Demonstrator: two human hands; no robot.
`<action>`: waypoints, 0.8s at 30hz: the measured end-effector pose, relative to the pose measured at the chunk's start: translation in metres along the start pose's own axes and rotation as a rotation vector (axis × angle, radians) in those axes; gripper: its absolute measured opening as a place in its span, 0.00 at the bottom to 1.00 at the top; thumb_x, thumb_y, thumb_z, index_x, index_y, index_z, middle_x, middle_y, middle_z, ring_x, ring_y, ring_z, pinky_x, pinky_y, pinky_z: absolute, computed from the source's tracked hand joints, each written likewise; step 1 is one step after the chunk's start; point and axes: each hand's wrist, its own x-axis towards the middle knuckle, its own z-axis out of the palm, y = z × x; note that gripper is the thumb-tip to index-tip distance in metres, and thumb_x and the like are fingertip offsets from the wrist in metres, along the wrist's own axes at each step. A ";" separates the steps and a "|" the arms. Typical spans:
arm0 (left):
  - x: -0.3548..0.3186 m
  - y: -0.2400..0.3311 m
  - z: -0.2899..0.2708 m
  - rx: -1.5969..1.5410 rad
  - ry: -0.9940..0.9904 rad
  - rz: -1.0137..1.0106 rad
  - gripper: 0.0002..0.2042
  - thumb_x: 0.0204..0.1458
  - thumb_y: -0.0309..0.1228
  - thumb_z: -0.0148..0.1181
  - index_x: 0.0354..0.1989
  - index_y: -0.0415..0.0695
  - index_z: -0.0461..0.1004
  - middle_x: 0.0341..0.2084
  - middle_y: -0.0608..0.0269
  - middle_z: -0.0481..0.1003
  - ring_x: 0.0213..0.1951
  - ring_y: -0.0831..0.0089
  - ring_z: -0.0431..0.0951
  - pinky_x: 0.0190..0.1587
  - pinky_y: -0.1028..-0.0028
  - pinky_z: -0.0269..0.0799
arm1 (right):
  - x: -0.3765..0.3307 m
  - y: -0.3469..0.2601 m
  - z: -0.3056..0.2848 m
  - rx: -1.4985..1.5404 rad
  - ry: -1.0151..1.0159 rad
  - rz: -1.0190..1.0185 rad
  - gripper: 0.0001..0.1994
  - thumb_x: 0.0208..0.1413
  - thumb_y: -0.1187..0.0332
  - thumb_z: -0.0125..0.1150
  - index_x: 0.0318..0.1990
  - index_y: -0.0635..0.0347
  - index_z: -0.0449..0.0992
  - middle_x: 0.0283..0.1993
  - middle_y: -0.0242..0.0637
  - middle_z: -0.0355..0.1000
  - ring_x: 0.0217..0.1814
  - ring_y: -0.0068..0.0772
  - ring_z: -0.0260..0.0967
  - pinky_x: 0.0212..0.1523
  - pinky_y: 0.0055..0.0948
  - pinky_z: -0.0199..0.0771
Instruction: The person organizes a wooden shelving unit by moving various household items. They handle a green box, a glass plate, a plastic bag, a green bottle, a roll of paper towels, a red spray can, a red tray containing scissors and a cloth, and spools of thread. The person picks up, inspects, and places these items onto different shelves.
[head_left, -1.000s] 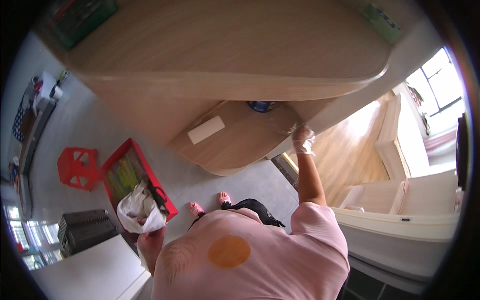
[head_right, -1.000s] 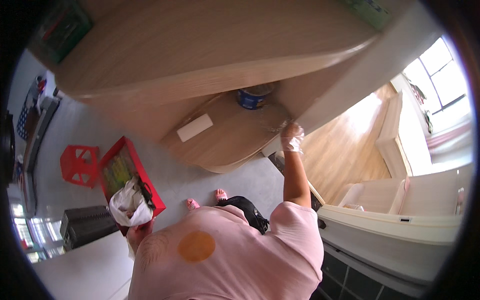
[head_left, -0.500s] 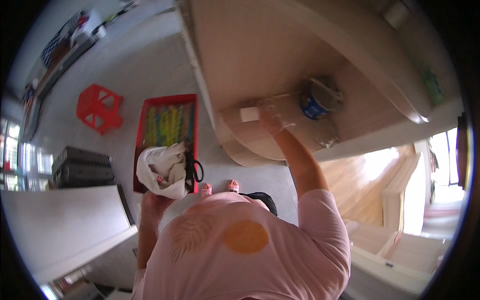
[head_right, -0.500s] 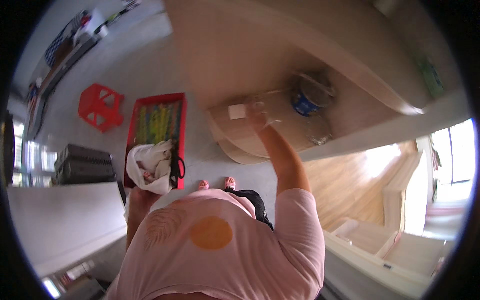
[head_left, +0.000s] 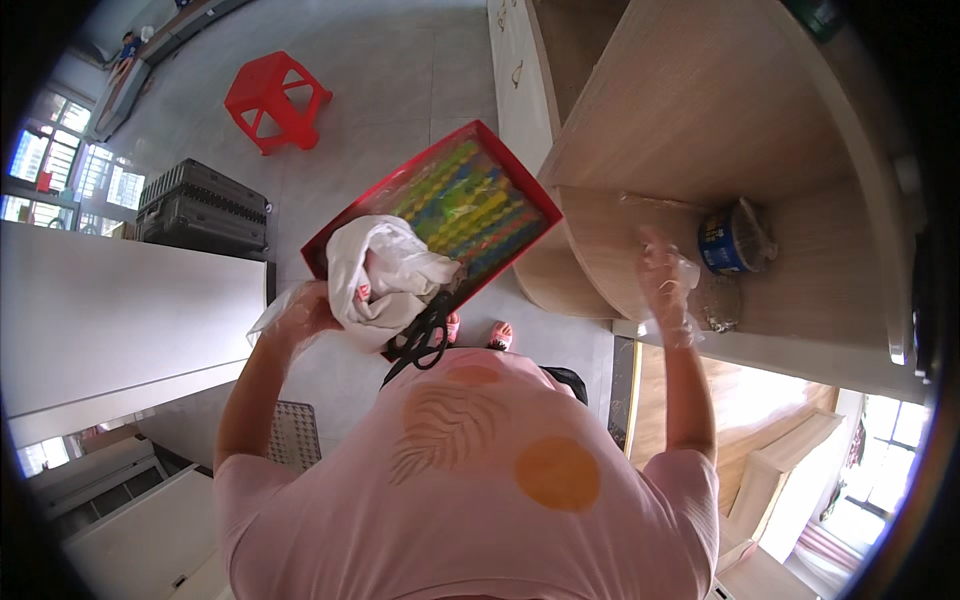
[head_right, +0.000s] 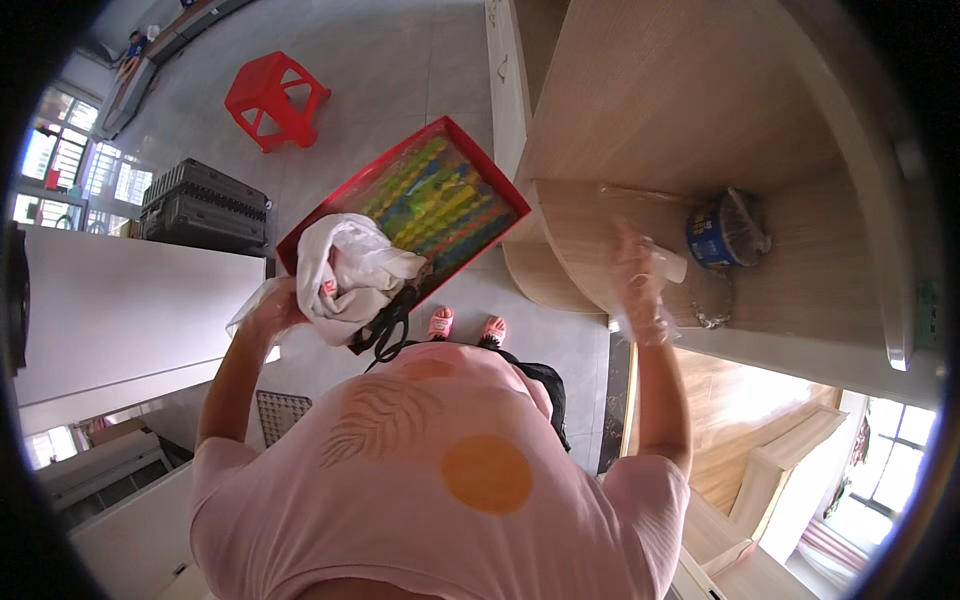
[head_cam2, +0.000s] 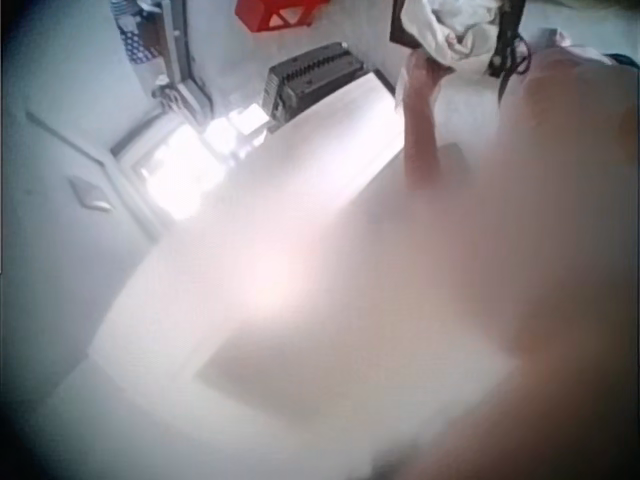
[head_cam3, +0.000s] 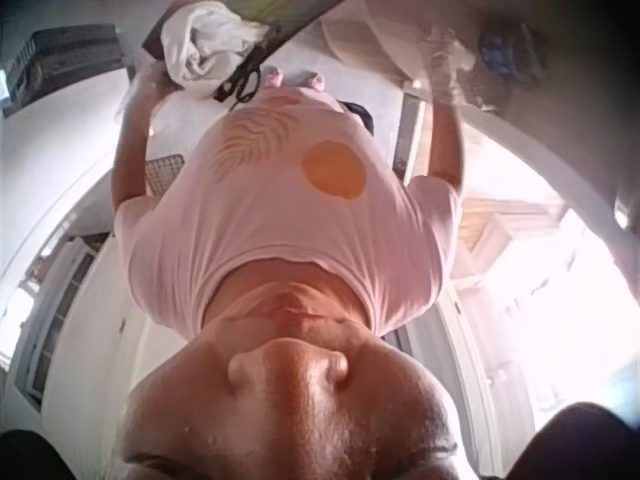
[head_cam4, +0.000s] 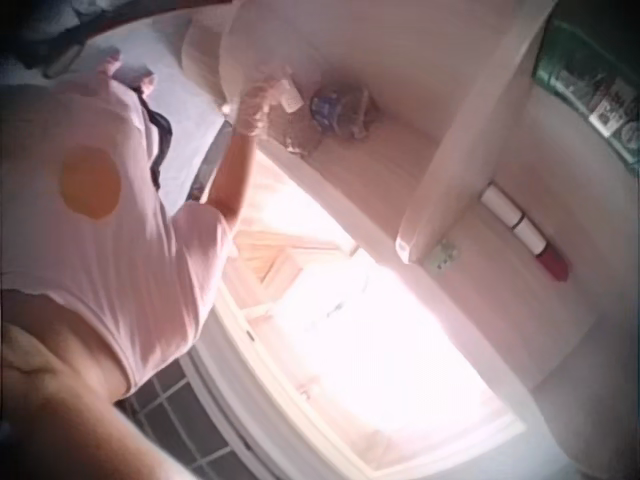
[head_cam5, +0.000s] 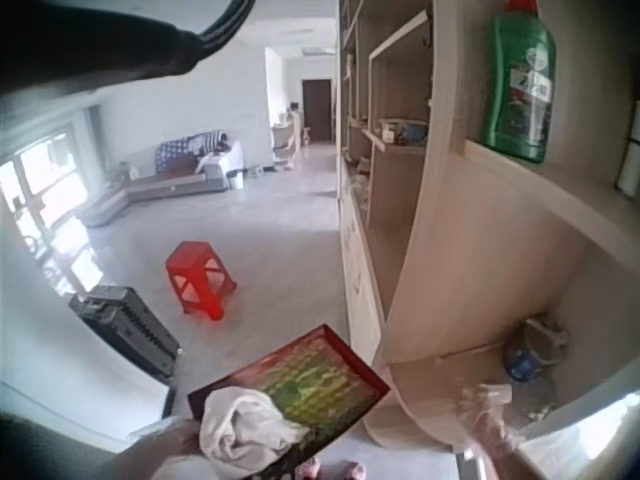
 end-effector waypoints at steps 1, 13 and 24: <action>0.003 0.004 0.002 0.019 -0.018 0.005 0.18 0.51 0.35 0.52 0.46 0.35 0.69 0.41 0.52 0.73 0.41 0.63 0.76 0.44 0.62 0.75 | -0.008 -0.054 0.029 0.174 -0.114 -0.018 0.19 0.51 0.65 0.57 0.51 0.58 0.67 0.44 0.41 0.68 0.41 0.32 0.69 0.39 0.30 0.73; 0.051 0.024 0.046 0.163 -0.146 -0.201 0.19 0.40 0.25 0.49 0.43 0.33 0.70 0.39 0.52 0.73 0.39 0.60 0.76 0.42 0.59 0.74 | -0.027 -0.223 0.209 -0.169 -0.407 -0.231 0.30 0.45 0.66 0.62 0.57 0.57 0.59 0.52 0.49 0.64 0.52 0.46 0.65 0.52 0.33 0.67; 0.069 0.046 0.062 0.207 -0.320 -0.251 0.18 0.37 0.23 0.47 0.41 0.34 0.68 0.36 0.51 0.72 0.39 0.58 0.75 0.43 0.58 0.75 | -0.021 -0.174 0.152 1.248 0.214 0.217 0.16 0.57 0.64 0.49 0.50 0.64 0.67 0.49 0.43 0.69 0.50 0.37 0.68 0.53 0.37 0.70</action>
